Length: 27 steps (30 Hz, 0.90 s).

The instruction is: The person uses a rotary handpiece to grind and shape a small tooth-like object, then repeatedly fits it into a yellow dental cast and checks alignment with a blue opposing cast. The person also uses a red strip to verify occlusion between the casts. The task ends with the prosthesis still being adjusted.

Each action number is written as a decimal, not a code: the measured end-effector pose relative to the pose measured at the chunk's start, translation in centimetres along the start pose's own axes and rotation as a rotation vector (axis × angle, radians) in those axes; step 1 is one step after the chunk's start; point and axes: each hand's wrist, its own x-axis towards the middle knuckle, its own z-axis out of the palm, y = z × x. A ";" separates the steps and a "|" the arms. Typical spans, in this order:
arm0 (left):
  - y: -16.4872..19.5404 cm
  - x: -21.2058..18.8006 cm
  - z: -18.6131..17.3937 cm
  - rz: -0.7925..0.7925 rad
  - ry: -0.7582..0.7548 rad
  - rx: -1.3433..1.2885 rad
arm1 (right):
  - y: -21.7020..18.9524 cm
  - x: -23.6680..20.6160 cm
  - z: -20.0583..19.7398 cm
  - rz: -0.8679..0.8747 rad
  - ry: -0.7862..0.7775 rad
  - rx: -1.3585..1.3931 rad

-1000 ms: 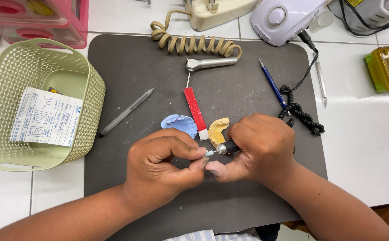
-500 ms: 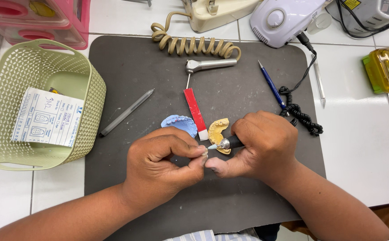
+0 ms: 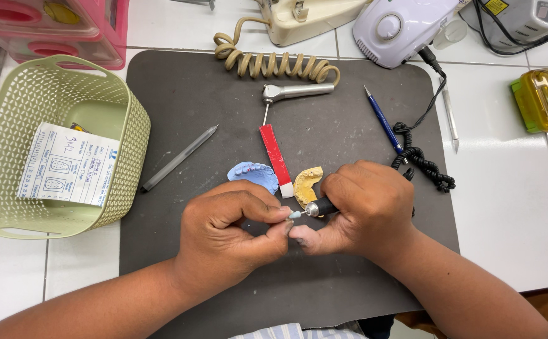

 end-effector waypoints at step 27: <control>-0.9 -0.8 0.2 -0.117 -0.068 -0.371 | 0.0 0.0 -0.4 0.011 0.019 0.043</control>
